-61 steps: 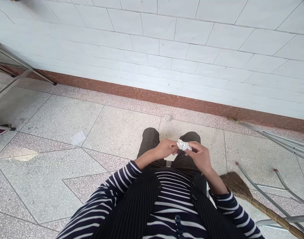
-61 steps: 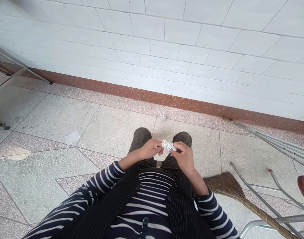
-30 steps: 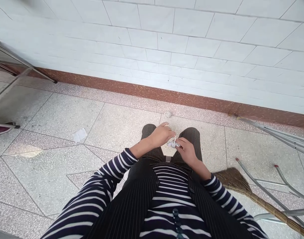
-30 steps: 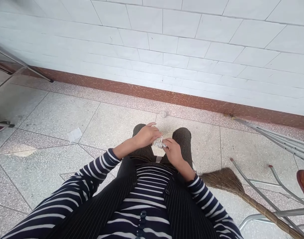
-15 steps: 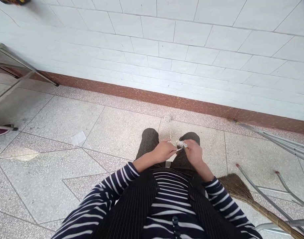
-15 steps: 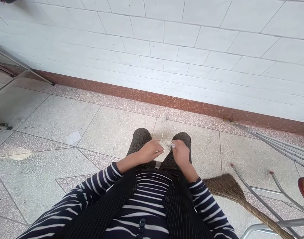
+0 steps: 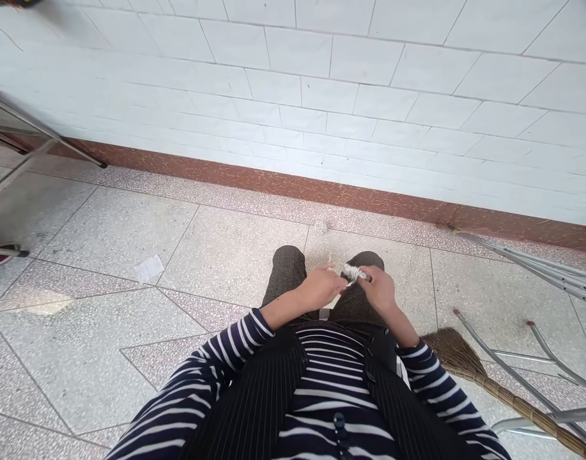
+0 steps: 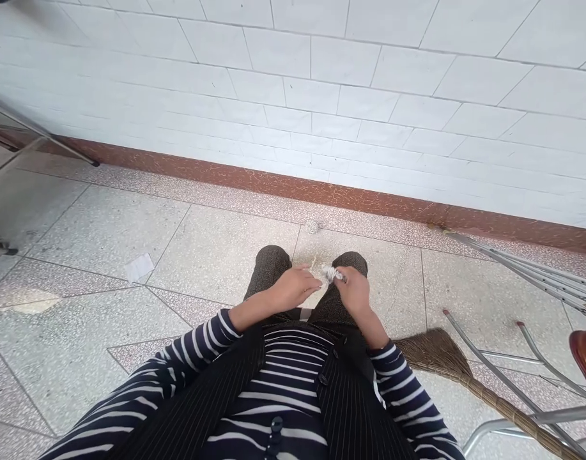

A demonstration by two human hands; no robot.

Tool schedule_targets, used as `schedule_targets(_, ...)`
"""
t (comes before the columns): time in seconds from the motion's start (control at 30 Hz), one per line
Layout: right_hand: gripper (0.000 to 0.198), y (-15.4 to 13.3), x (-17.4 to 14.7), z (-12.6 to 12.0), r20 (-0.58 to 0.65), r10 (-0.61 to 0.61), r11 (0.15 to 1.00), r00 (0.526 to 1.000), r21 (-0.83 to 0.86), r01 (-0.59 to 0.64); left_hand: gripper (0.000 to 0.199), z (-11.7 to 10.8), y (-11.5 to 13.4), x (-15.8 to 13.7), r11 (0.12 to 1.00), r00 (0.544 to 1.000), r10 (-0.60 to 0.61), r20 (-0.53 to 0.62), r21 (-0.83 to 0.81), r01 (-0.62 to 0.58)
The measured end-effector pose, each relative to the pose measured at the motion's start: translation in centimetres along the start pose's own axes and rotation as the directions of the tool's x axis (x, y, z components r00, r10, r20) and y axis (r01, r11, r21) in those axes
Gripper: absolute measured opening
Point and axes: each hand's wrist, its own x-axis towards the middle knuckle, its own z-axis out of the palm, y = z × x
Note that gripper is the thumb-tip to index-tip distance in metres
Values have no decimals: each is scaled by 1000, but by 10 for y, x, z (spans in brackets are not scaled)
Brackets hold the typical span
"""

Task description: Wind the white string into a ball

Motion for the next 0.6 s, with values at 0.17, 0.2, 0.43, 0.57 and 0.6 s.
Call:
schedule_targets(0.17,19,-12,-31,8,342,73,994,937,55,-97,25,-15,-21,2,999,999,-4,-42,-49,1)
schedule_targets(0.2,22,-17,-32,6,384,93,979,919,132,-155,25,-12,-22,3,996,999,-20,-43,-92,16)
schedule_targets(0.43,32,-41,-11,-22,85,189,814,978,543,-205,30,23,-22,7,984,996,-91,-13,-156,88)
schedule_targets(0.57,28,-48,-13,-25,84,164,796,983,577,-182,29,25,-29,9,969,980,-196,-32,-158,188)
schedule_targets(0.6,28,-50,-15,-24,79,166,802,983,569,-182,29,25,-30,9,965,977,-211,-35,-168,203)
